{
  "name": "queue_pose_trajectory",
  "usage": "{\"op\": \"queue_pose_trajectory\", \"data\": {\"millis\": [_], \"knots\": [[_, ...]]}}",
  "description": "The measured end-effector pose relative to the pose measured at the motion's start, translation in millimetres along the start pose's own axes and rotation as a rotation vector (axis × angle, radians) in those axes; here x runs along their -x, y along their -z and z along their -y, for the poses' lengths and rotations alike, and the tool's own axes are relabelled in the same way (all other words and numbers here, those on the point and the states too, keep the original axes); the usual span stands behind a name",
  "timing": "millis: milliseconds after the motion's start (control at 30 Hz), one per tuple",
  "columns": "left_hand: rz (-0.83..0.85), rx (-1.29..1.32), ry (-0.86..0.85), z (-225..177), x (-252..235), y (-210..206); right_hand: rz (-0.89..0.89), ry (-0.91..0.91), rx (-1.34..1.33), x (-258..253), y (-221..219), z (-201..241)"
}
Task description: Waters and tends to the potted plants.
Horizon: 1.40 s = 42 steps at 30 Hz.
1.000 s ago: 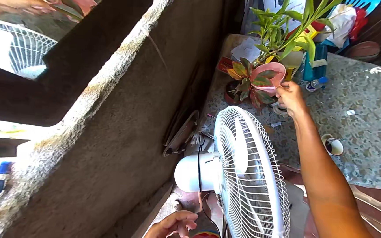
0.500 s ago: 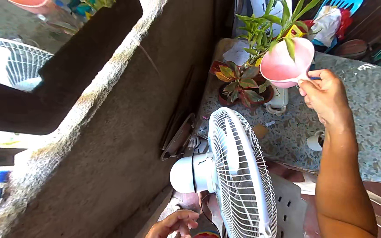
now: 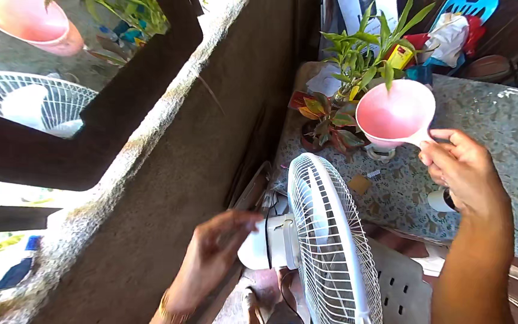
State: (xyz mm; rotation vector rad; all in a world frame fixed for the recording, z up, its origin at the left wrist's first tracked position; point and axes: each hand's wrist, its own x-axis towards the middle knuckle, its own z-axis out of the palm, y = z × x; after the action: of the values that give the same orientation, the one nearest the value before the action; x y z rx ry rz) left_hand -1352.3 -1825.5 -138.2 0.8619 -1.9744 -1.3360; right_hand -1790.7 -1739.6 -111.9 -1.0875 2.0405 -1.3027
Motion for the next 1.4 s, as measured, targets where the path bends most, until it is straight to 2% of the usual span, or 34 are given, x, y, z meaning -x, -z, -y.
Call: {"op": "queue_pose_trajectory", "data": {"millis": [67, 100, 167, 233, 333, 433, 600, 700, 867, 967, 1100, 1233, 1400], "knots": [[-0.017, -0.062, -0.062, 7, -68, -4, -0.029, -0.045, -0.004, 15, 3, -18], [0.015, -0.075, -0.038, 16, -102, -10, -0.039, -0.069, -0.004, 22, 4, -27], [0.116, -0.071, 0.089, 44, -166, -32, -0.056, -0.118, -0.006, 35, 4, -45], [0.173, 0.007, 0.29, 76, -221, -63, -0.073, -0.167, -0.002, 46, 2, -61], [0.14, 0.216, 0.548, 111, -286, -110, -0.102, -0.228, -0.007, 60, -4, -80], [0.033, 0.341, 0.621, 134, -325, -144, -0.133, -0.261, -0.068, 72, -12, -96], [-0.051, 0.292, 0.55, 168, -350, -177, -0.163, -0.292, -0.16, 81, -20, -116], [-0.037, 0.261, 0.486, 168, -350, -182, -0.173, -0.303, -0.198, 83, -21, -124], [-0.036, 0.456, 0.536, 168, -341, -181, -0.17, -0.287, -0.21, 82, -22, -132], [0.051, 0.396, 0.558, 164, -333, -177, -0.162, -0.283, -0.219, 80, -24, -137], [-0.066, 0.451, 0.593, 171, -351, -187, -0.158, -0.267, -0.224, 79, -26, -137], [-0.054, 0.338, 0.447, 194, -362, -186, -0.151, -0.262, -0.217, 79, -27, -138], [-0.095, 0.255, 0.469, 206, -368, -187, -0.154, -0.256, -0.213, 81, -27, -143]]}}
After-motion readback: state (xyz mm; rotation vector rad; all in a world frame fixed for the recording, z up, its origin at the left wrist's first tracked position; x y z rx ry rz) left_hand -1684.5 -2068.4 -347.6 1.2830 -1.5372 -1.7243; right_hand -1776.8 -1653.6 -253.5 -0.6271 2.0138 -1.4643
